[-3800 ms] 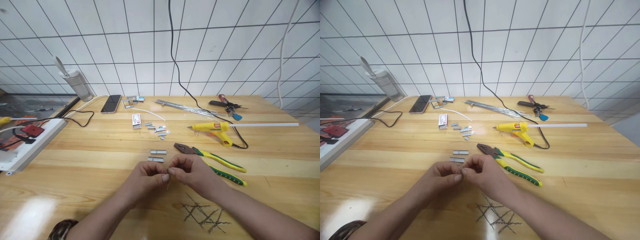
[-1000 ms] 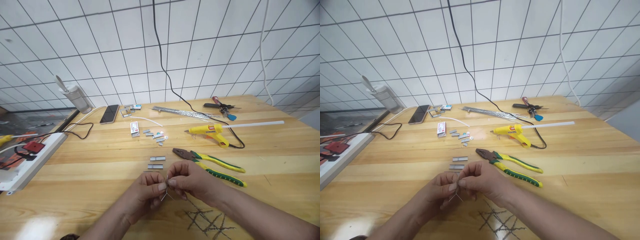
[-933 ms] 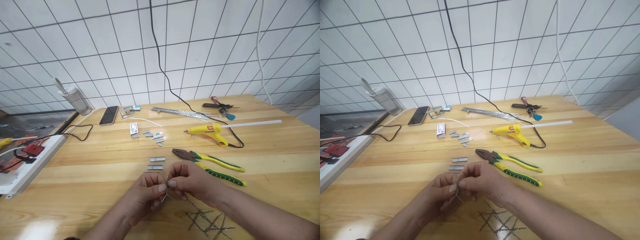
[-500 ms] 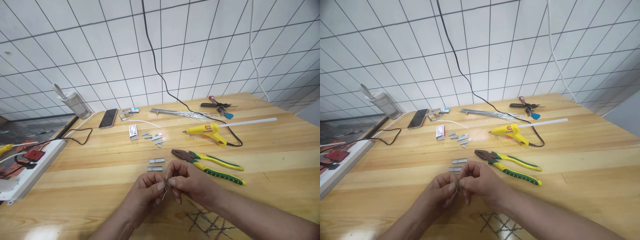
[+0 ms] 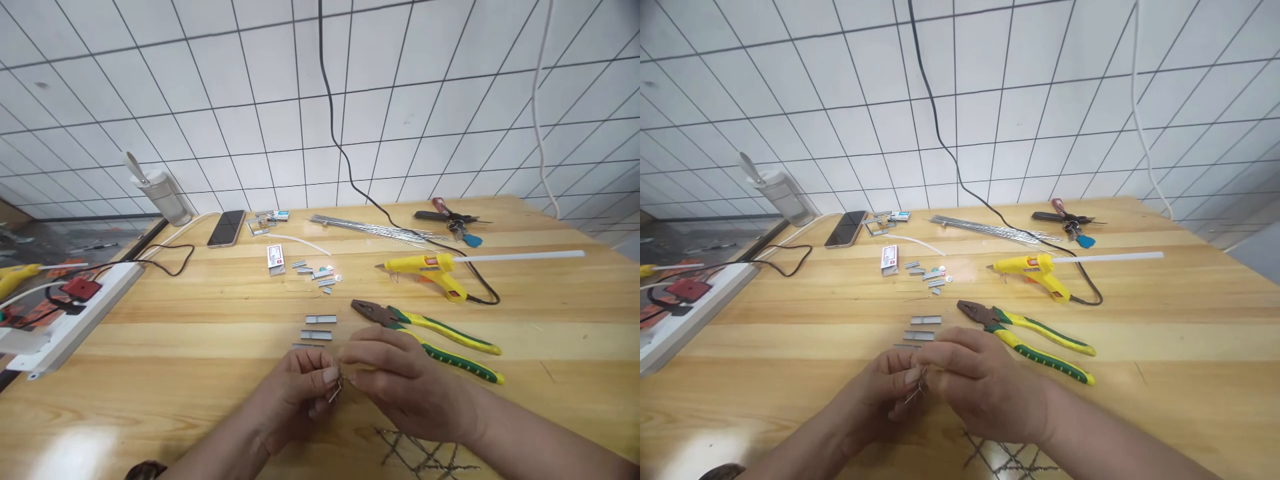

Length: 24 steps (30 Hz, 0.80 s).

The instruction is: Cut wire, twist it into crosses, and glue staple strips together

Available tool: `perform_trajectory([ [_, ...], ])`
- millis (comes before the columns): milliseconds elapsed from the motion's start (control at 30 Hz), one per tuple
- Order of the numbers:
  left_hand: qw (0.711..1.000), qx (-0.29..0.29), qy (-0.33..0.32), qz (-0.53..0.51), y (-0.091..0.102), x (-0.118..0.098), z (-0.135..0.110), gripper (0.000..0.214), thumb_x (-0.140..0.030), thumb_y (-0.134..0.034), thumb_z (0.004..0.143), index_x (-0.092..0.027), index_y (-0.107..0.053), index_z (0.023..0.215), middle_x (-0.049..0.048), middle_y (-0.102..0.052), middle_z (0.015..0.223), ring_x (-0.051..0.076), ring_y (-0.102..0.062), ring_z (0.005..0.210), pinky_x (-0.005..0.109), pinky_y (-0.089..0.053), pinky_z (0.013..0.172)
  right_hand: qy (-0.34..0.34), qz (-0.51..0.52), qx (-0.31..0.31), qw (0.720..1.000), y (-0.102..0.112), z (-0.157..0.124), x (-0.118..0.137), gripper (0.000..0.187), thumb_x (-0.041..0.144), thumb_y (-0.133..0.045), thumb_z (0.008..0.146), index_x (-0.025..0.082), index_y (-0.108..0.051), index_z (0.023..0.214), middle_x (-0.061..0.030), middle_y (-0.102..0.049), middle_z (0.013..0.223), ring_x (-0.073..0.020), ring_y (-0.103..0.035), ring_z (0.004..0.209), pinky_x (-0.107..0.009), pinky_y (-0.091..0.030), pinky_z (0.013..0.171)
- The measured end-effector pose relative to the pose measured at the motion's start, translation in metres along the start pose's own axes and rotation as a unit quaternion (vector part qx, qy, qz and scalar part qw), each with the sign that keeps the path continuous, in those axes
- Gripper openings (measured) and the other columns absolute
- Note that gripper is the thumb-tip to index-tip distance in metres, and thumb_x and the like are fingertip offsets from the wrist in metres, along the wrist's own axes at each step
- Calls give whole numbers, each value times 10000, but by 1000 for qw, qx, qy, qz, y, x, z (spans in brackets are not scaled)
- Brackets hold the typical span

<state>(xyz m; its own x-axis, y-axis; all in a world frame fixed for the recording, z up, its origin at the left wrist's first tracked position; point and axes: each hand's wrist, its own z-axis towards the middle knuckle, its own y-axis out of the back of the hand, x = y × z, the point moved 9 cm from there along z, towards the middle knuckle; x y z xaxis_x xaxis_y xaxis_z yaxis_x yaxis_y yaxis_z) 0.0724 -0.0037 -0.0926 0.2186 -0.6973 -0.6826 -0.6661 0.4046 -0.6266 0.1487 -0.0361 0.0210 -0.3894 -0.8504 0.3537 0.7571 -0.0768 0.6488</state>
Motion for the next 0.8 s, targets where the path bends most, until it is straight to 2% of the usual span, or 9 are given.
perform_trajectory([
  [100,1000,6,26,-13,0,6,0,296,-318,-770,636,-108,-564,597,-51,-445,428,24,-314,363,182,-132,384,44,-59,50,996,-3,-2,4,210,61,-448,808,191,-578,910,-71,-708,923,-184,-551,850,-300,-482,751],
  [233,999,10,43,-12,0,8,0,319,-326,-790,603,-114,-554,571,-53,-442,425,22,-315,356,181,-130,375,48,-85,72,993,-5,-4,5,182,86,-470,811,201,-577,903,-55,-725,870,-178,-544,720,-302,-463,648],
  [333,1000,-1,22,15,2,3,-1,311,-335,-782,612,-117,-563,584,-48,-455,445,29,-318,376,184,-147,385,9,-52,79,995,-10,-3,2,266,38,-418,788,214,-550,936,-56,-706,883,-164,-522,661,-289,-445,620],
  [400,999,-16,1,41,3,-2,-2,300,-342,-770,625,-119,-570,609,-46,-462,463,35,-316,395,188,-159,402,-28,-37,59,997,-9,-2,-3,295,12,-414,761,226,-535,924,-47,-687,848,-156,-505,649,-274,-431,599],
  [567,987,-66,-59,131,3,-20,-5,312,-378,-750,634,-134,-557,621,-52,-433,501,60,-314,471,196,-215,469,-120,52,0,991,-3,-1,-14,232,12,-426,785,224,-516,815,-13,-580,706,-126,-491,641,-219,-408,568],
  [633,975,-88,-90,186,3,-27,-8,299,-383,-725,657,-140,-553,631,-40,-446,544,78,-339,517,204,-263,509,-189,90,1,978,-6,-4,-25,192,45,-441,799,221,-507,763,3,-537,675,-115,-483,615,-210,-394,546],
  [700,950,-107,-132,263,2,-36,-12,259,-366,-676,710,-150,-551,643,-20,-472,591,105,-387,569,221,-311,554,-275,119,11,954,-13,-10,-37,168,81,-466,798,219,-500,709,28,-494,616,-106,-456,567,-206,-368,513],
  [800,869,-125,-217,427,-6,-49,-21,191,-293,-586,795,-164,-566,656,-3,-486,611,125,-422,591,233,-331,571,-393,184,18,901,-23,-22,-53,134,145,-515,773,208,-506,655,41,-480,572,-107,-447,552,-214,-363,514],
])
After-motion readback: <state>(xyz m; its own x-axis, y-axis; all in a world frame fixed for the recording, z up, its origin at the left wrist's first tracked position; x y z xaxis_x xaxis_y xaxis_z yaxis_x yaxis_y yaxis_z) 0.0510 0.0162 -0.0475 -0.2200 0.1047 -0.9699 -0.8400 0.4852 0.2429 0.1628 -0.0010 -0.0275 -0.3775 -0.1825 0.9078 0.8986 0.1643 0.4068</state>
